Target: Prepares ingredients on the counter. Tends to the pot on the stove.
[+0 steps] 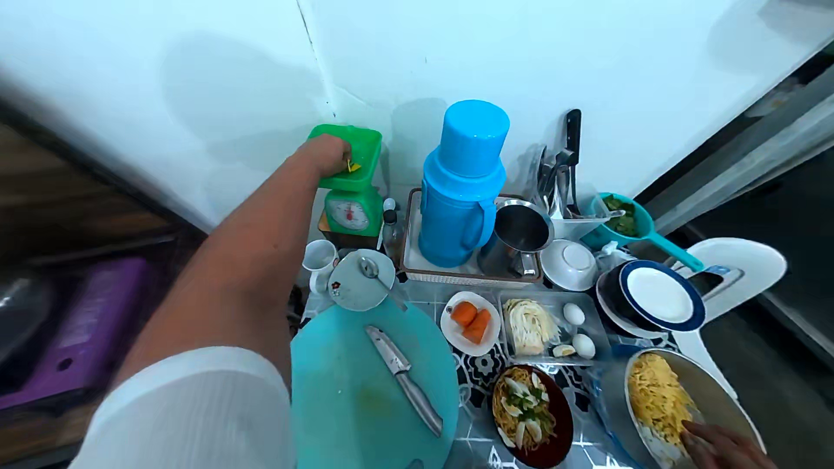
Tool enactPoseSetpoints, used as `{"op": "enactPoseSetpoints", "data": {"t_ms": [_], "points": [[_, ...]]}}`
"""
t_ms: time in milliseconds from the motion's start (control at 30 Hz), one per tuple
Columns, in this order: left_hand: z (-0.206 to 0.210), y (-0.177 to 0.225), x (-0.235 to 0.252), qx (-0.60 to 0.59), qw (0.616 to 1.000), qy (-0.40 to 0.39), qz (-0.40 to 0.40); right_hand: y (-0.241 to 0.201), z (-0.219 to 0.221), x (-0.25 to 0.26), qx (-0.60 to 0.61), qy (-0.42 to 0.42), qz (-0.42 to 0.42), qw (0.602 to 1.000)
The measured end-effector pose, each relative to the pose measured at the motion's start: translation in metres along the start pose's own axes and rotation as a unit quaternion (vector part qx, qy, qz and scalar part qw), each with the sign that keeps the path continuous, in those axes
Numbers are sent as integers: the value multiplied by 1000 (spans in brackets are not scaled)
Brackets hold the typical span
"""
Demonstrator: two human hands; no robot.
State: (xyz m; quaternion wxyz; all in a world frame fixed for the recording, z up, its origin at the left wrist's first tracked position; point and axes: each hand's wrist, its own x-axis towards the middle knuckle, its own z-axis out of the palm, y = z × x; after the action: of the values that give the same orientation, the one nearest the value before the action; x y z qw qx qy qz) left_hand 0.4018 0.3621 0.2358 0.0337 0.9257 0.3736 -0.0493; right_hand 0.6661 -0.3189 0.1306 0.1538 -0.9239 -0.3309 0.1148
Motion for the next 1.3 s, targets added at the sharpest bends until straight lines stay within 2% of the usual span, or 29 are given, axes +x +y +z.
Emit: {"op": "enactPoseSetpoints", "data": {"t_ms": [100, 167, 267, 367, 433, 500, 600, 667, 733, 800, 867, 933, 1000, 1133, 1300], "points": [[-8, 2, -10, -108, 991, 64, -41, -8, 1, 8, 10, 3, -31, 999], [-15, 2, -21, -234, 963, 113, -70, -16, 0, 13, 13, 6, -49, 999], [-32, 14, -48, -421, 885, 176, -87, -27, 0, 23, 33, 1, -75, 997], [-40, 41, -85, -574, 783, 234, -59, -49, 9, 39, 91, 22, -153, 984], [-36, 77, -119, -667, 714, 202, -57, -80, 17, 52, 157, 33, -223, 962], [-21, 128, -159, -740, 657, 127, -77, -128, 14, 59, 238, -15, -270, 933], [27, 203, -205, -786, 613, 16, -84, -194, 15, 67, 313, -89, -313, 892], [68, 241, -226, -787, 613, -16, -63, -224, 19, 71, 327, -135, -311, 882], [102, 268, -242, -771, 635, -7, -48, -239, 30, 77, 335, -173, -316, 871], [123, 284, -253, -761, 644, 27, -71, -240, 44, 78, 370, -197, -313, 852], [135, 291, -264, -757, 642, 61, -104, -235, 55, 76, 403, -228, -273, 843], [142, 296, -276, -750, 646, 61, -129, -228, 60, 71, 422, -248, -233, 840], [148, 300, -287, -746, 648, 52, -144, -221, 64, 61, 419, -240, -231, 845], [163, 307, -296, -722, 677, 76, -121, -209, 73, 47, 397, -180, -308, 846], [169, 318, -298, -653, 741, 92, -128, -197, 67, 38, 406, -173, -259, 859]]}}
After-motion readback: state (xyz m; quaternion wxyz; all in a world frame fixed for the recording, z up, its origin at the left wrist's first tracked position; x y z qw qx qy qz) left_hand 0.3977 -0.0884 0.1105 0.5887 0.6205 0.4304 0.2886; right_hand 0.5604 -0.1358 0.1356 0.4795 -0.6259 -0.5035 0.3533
